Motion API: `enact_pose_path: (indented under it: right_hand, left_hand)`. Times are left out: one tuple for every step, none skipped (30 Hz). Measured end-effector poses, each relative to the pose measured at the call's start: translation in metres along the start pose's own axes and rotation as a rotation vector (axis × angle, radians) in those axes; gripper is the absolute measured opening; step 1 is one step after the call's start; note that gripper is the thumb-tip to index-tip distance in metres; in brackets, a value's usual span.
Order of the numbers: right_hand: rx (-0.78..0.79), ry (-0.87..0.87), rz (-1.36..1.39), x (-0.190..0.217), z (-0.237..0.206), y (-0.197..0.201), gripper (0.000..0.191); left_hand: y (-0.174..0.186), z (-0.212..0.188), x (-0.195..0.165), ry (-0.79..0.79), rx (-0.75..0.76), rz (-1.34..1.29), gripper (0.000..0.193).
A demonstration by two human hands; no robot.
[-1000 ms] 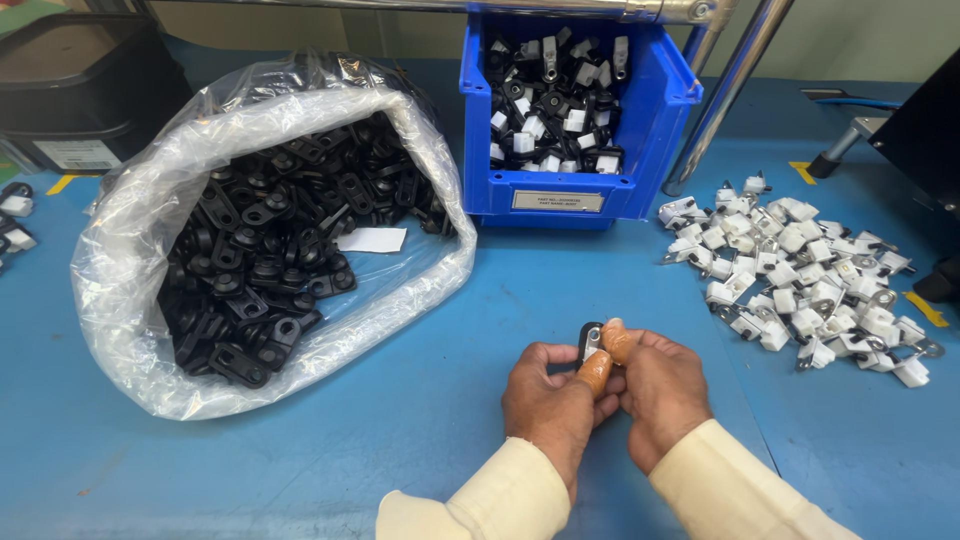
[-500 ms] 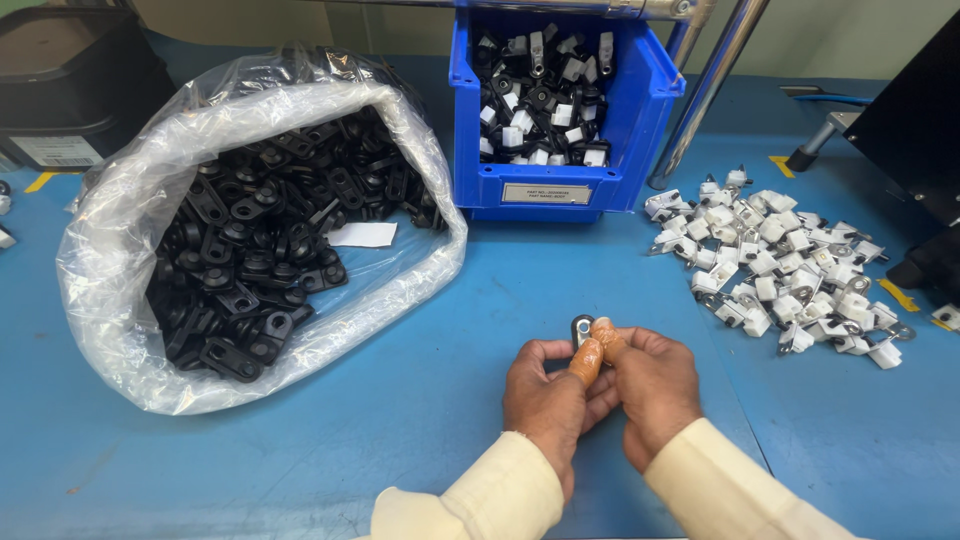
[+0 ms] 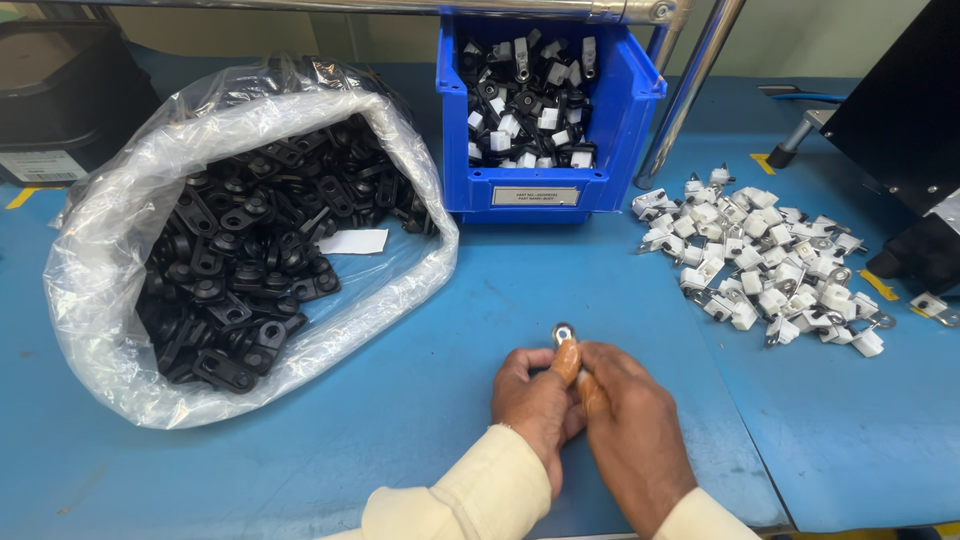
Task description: The person picks a black plastic bracket from a bag and a white plastic component from the table, presses the white part into the black bracket by hand to assemble it, and places the assembled unit aside, repeating this cycle with new parts.
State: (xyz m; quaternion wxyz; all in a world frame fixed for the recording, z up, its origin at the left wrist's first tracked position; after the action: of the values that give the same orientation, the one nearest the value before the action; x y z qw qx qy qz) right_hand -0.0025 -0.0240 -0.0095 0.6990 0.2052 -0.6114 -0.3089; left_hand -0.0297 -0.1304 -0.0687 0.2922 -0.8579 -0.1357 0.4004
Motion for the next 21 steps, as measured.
enact_pose_path:
  right_hand:
    - [0.015, 0.123, -0.096, 0.011, -0.003, 0.000, 0.036]
    - [0.028, 0.098, -0.010, 0.007, -0.004, 0.000, 0.034]
    - [0.044, 0.074, 0.076, 0.003, -0.004, -0.001, 0.032]
    - [0.060, 0.048, 0.161, -0.001, -0.004, -0.001, 0.030]
    - [0.034, -0.107, 0.335, -0.016, -0.002, -0.001, 0.029]
    - [0.006, -0.263, 0.509, -0.030, -0.001, -0.006, 0.029]
    - [-0.021, -0.419, 0.683, -0.042, -0.001, -0.012, 0.029]
    - [-0.001, -0.459, 0.726, -0.044, 0.002, -0.015, 0.026]
    - [0.020, -0.500, 0.767, -0.046, 0.005, -0.016, 0.024]
    - [0.043, -0.541, 0.809, -0.048, 0.008, -0.017, 0.023]
    - [0.062, -0.572, 0.779, -0.050, 0.011, -0.015, 0.021]
    - [0.080, -0.603, 0.750, -0.051, 0.015, -0.013, 0.020]
    - [0.098, -0.631, 0.721, -0.051, 0.016, -0.013, 0.018]
    - [0.076, -0.607, 0.714, -0.049, 0.019, -0.012, 0.017]
    - [0.053, -0.583, 0.706, -0.046, 0.021, -0.013, 0.016]
    - [0.032, -0.558, 0.696, -0.043, 0.024, -0.013, 0.015]
    - [-0.016, -0.584, 0.684, -0.044, 0.022, -0.015, 0.014]
    - [-0.064, -0.610, 0.674, -0.044, 0.020, -0.019, 0.014]
    - [-0.115, -0.637, 0.665, -0.046, 0.019, -0.018, 0.015]
    - [-0.084, -0.629, 0.699, -0.046, 0.022, -0.019, 0.019]
    - [-0.050, -0.620, 0.731, -0.046, 0.024, -0.021, 0.024]
  left_hand:
    - [0.003, 0.000, 0.001, 0.031, -0.010, -0.007, 0.033]
    - [0.005, 0.000, -0.001, 0.028, -0.006, -0.011, 0.034]
    - [0.008, 0.001, -0.006, 0.023, -0.004, -0.018, 0.036]
    - [0.010, 0.000, -0.008, 0.020, -0.002, -0.026, 0.037]
    - [0.009, 0.000, -0.008, 0.026, 0.026, -0.029, 0.038]
    - [0.008, -0.001, -0.009, 0.032, 0.053, -0.032, 0.038]
    - [0.007, -0.002, -0.010, 0.037, 0.079, -0.034, 0.039]
    - [0.006, -0.003, -0.010, 0.046, 0.102, -0.022, 0.039]
    - [0.004, -0.004, -0.009, 0.055, 0.125, -0.011, 0.039]
    - [0.002, -0.004, -0.008, 0.064, 0.146, -0.001, 0.039]
    - [0.001, -0.005, -0.009, 0.066, 0.164, 0.007, 0.038]
    - [-0.001, -0.004, -0.009, 0.067, 0.182, 0.015, 0.037]
    - [-0.002, -0.004, -0.010, 0.067, 0.201, 0.025, 0.035]
    - [-0.001, -0.004, -0.011, 0.055, 0.180, 0.029, 0.035]
    - [0.000, -0.003, -0.011, 0.042, 0.160, 0.033, 0.035]
    - [-0.001, -0.003, -0.011, 0.029, 0.140, 0.035, 0.035]
    - [-0.001, -0.002, -0.012, 0.017, 0.127, 0.039, 0.034]
    - [0.000, -0.002, -0.012, 0.006, 0.114, 0.046, 0.033]
    - [-0.001, -0.001, -0.013, -0.004, 0.102, 0.055, 0.032]
    - [-0.003, 0.001, -0.014, -0.009, 0.107, 0.041, 0.033]
    - [-0.005, 0.002, -0.013, -0.015, 0.112, 0.025, 0.034]
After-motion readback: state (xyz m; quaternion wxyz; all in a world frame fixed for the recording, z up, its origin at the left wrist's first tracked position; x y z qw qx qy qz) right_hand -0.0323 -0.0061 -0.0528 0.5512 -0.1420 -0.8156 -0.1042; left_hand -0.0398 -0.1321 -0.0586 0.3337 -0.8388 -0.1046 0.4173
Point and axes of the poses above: each hand's wrist, its own z-axis towards the middle knuckle, its own y-axis out of the back of the hand, x = y × z, the point moved 8 cm from there along z, towards the middle knuckle, and after that the axes turned 12 degrees about x, right-handed, at the moved point
